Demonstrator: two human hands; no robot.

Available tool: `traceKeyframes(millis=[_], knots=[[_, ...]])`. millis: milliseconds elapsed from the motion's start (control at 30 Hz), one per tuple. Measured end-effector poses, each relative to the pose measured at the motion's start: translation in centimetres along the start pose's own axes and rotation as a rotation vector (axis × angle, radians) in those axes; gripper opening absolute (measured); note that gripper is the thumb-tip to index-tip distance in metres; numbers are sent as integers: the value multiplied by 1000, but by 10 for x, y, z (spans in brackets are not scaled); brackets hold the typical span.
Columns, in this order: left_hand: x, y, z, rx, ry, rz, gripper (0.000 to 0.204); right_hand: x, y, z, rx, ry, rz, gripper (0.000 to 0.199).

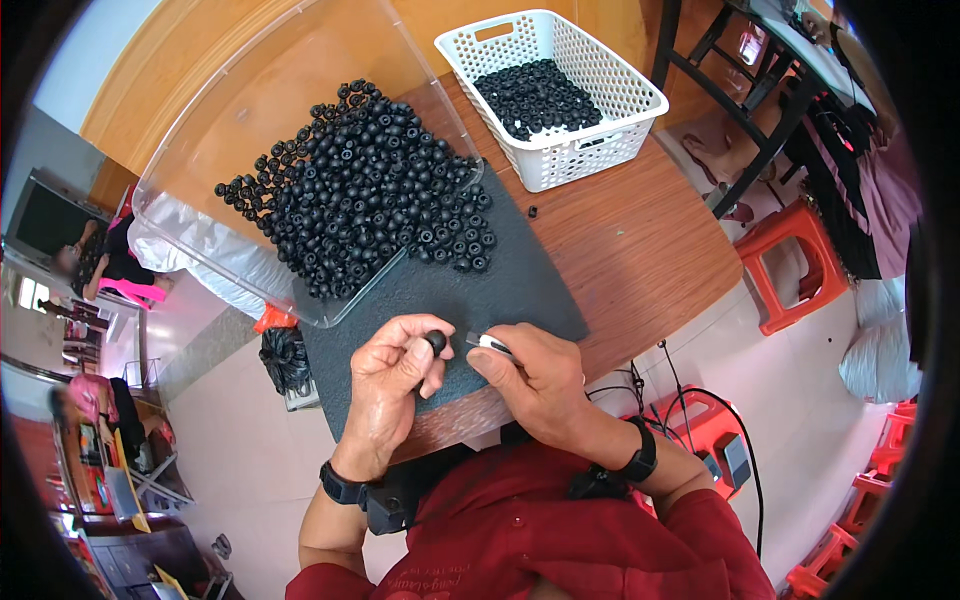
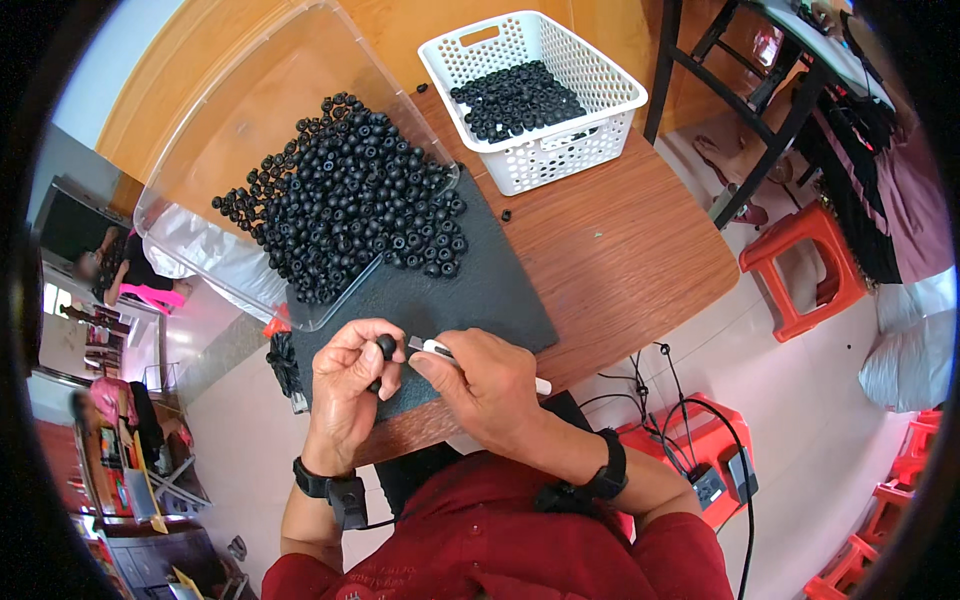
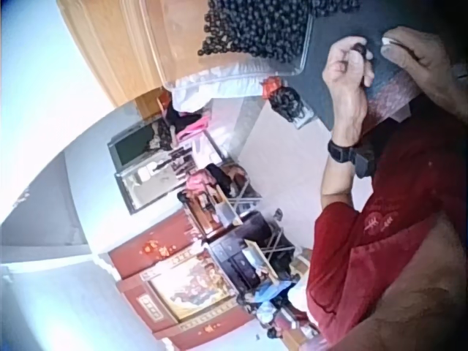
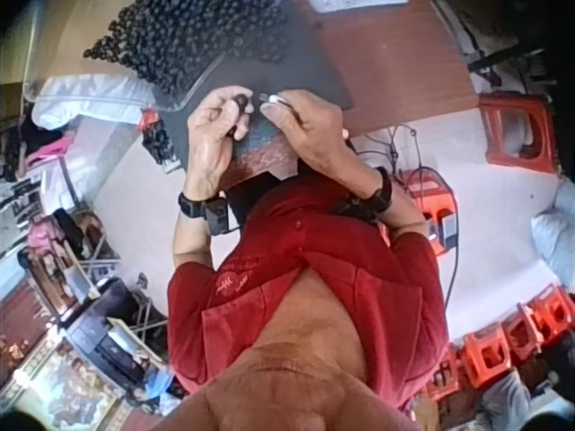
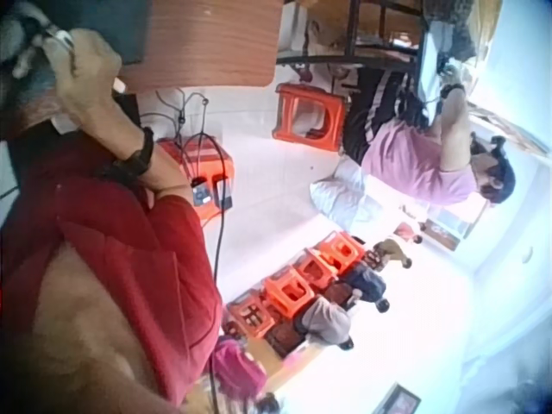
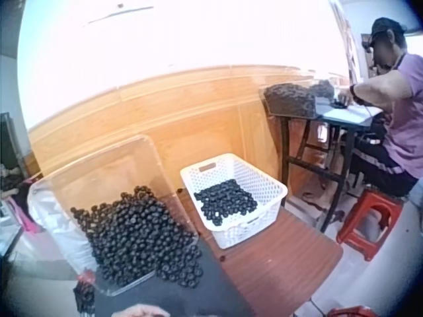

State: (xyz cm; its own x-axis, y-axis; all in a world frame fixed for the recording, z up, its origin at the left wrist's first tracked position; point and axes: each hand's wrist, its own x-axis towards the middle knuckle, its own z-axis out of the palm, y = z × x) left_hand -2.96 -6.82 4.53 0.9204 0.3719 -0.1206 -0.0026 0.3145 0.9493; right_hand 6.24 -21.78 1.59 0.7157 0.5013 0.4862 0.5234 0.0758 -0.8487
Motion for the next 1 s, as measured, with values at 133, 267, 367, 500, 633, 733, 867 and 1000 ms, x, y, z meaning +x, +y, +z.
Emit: traceKeyframes(millis=[133,267,367,500,633,733,867,1000], knots=[[-8,-2,2,-89,-6,23,28,3,-5,4,-45,2,-87,18],[-14,-6,3,-138,-3,58,32,1,-6,7,-158,1,-176,21],[-16,-5,3,-140,8,53,35,1,-7,10,-187,9,-222,23],[-18,-9,-1,-161,5,68,31,3,-8,12,-193,0,-269,27],[-20,-11,-2,-149,33,81,31,3,-8,12,-195,-15,-283,28],[-21,-11,-3,-108,39,85,31,3,-8,12,-200,-23,-291,29],[-21,-11,-7,-70,42,78,30,3,-7,13,-218,-18,-305,29],[-22,-10,-9,-58,27,69,29,2,-7,14,-271,-22,-333,30]])
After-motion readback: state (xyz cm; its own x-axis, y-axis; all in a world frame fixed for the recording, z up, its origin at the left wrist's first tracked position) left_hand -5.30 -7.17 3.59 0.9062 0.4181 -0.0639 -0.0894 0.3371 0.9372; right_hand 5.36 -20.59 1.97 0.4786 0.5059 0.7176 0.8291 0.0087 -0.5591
